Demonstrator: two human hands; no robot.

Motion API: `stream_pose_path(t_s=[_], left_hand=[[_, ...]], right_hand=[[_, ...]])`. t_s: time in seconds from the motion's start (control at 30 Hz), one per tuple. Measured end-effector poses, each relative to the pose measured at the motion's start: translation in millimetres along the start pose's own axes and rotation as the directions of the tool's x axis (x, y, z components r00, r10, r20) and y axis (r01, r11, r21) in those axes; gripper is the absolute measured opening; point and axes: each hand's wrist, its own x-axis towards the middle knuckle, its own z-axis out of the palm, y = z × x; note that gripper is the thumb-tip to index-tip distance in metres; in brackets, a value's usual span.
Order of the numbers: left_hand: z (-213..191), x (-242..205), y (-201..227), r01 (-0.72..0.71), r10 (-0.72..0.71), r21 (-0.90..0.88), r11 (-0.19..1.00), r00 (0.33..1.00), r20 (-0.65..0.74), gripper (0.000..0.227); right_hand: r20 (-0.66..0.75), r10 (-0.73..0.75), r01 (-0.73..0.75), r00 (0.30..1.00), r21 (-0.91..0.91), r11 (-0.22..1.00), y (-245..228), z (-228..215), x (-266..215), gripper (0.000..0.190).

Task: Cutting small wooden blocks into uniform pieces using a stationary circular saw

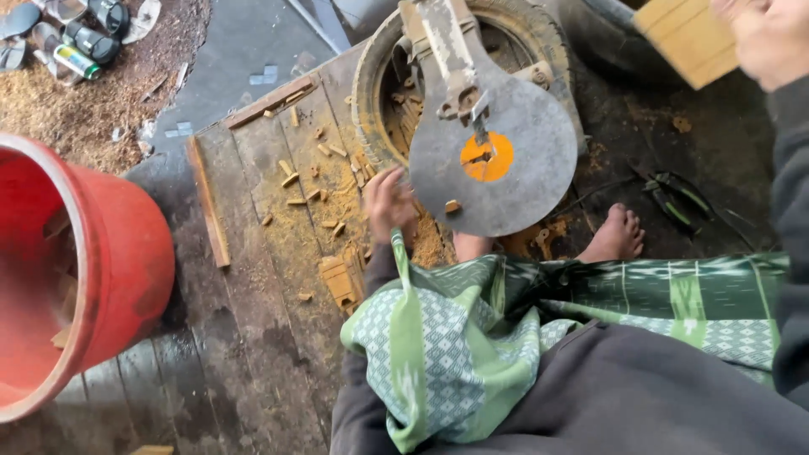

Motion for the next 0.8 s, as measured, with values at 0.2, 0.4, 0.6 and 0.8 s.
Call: stream_pose_path(t_s=[0.2,0.4,0.6,0.8], left_hand=[[33,29,59,-0.213,0.192,0.028,0.977,0.925,0.327,0.037],[21,25,63,-0.222,0.189,0.063,0.973,0.923,0.334,0.020],[7,-2,-18,-0.029,-0.019,0.485,0.874,0.995,0.094,0.008],[-8,48,59,-0.160,0.139,0.248,0.956,0.985,0.099,0.015]], right_hand=[[0.133,-0.138,0.132,0.982,0.054,0.990,-182,87,-95,0.020],[0.163,-0.221,0.246,0.962,-0.151,0.957,-202,156,-156,0.024],[0.149,-0.434,0.410,0.888,-0.684,0.604,-211,182,-185,0.056],[0.298,-0.414,0.487,0.860,-0.719,0.496,-227,194,-186,0.084]])
